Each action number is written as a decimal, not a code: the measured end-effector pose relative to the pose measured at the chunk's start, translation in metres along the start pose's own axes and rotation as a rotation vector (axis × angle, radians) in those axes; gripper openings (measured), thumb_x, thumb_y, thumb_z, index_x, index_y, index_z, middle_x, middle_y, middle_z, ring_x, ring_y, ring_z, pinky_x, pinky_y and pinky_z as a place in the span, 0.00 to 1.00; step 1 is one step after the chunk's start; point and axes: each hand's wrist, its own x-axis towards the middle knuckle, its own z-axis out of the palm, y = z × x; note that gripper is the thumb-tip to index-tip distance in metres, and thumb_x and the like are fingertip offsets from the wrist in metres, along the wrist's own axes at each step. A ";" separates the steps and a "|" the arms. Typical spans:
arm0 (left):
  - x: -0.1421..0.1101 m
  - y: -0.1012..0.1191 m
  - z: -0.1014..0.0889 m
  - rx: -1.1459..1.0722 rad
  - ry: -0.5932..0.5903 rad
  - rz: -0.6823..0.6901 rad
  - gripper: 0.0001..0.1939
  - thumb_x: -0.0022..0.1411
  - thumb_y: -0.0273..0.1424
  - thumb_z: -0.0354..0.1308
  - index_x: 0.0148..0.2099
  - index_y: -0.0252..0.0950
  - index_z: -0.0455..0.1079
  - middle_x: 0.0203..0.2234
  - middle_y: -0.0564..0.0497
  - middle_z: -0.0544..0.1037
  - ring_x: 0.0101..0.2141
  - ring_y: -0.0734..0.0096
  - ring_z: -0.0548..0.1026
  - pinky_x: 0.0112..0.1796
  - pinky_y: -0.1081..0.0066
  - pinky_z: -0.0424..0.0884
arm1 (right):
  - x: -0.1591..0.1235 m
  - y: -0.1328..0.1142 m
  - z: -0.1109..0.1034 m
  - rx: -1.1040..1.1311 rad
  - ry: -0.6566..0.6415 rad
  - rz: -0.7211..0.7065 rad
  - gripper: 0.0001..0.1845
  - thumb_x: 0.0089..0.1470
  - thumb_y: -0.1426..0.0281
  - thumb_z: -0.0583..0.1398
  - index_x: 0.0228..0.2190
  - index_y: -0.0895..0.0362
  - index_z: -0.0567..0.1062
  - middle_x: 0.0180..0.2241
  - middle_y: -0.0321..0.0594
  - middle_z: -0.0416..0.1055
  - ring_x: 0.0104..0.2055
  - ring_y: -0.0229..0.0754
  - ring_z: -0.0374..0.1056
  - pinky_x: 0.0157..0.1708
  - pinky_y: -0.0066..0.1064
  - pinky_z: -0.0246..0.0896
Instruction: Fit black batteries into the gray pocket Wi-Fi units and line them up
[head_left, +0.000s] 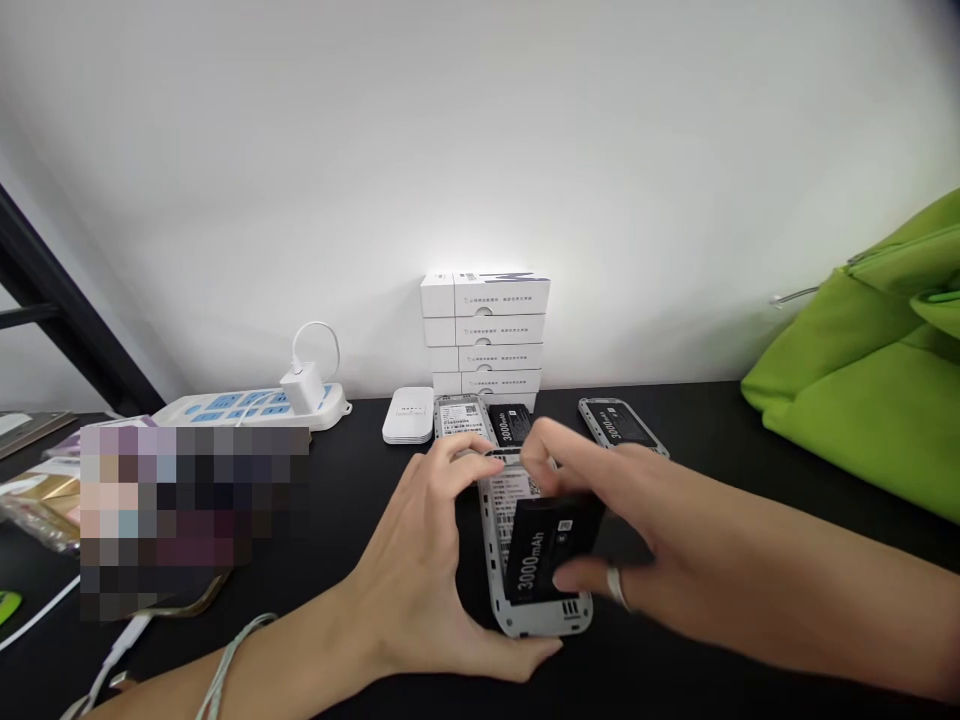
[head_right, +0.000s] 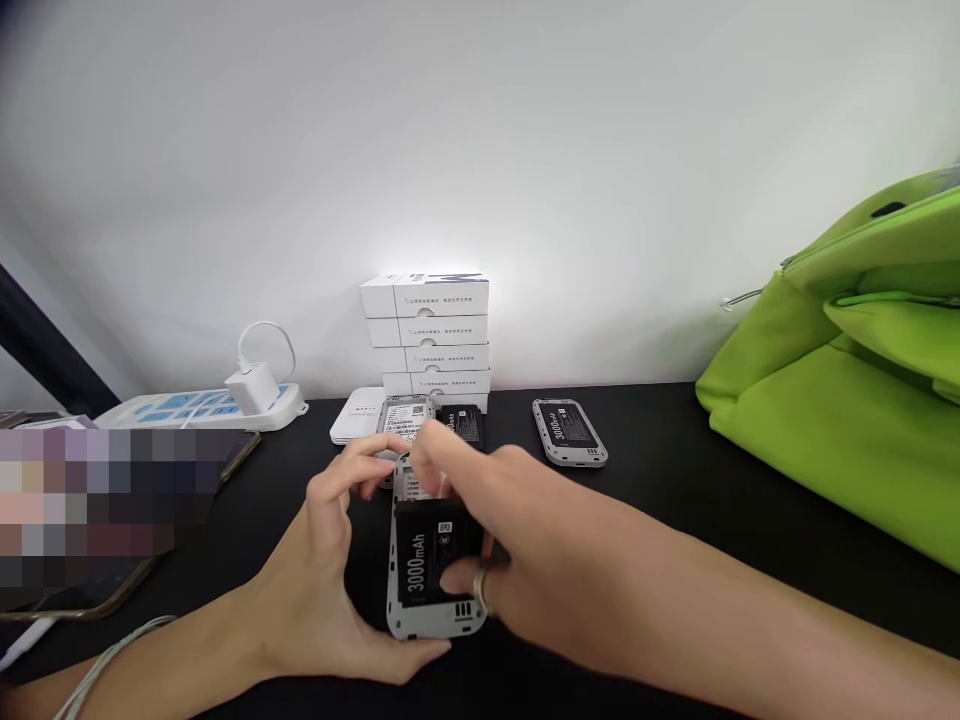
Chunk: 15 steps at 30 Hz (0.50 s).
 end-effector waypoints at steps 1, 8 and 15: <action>0.000 0.000 -0.001 0.012 0.009 -0.032 0.54 0.38 0.38 0.73 0.61 0.43 0.43 0.55 0.39 0.57 0.54 0.45 0.63 0.47 0.49 0.67 | 0.003 0.001 -0.004 0.107 -0.028 -0.005 0.21 0.47 0.77 0.62 0.39 0.46 0.62 0.30 0.29 0.69 0.32 0.41 0.68 0.29 0.30 0.60; 0.004 -0.010 -0.005 0.066 0.183 -0.421 0.48 0.43 0.40 0.72 0.61 0.43 0.47 0.52 0.43 0.62 0.44 0.58 0.66 0.45 0.55 0.69 | 0.046 0.038 -0.012 0.737 0.278 0.034 0.16 0.52 0.60 0.65 0.34 0.50 0.63 0.26 0.28 0.70 0.24 0.34 0.63 0.24 0.26 0.58; 0.007 -0.021 -0.006 0.104 0.038 -0.604 0.34 0.61 0.46 0.59 0.65 0.49 0.54 0.62 0.46 0.61 0.61 0.51 0.58 0.57 0.46 0.60 | 0.065 0.076 -0.001 0.521 0.280 0.219 0.16 0.46 0.62 0.68 0.37 0.55 0.76 0.41 0.42 0.73 0.44 0.45 0.70 0.44 0.36 0.66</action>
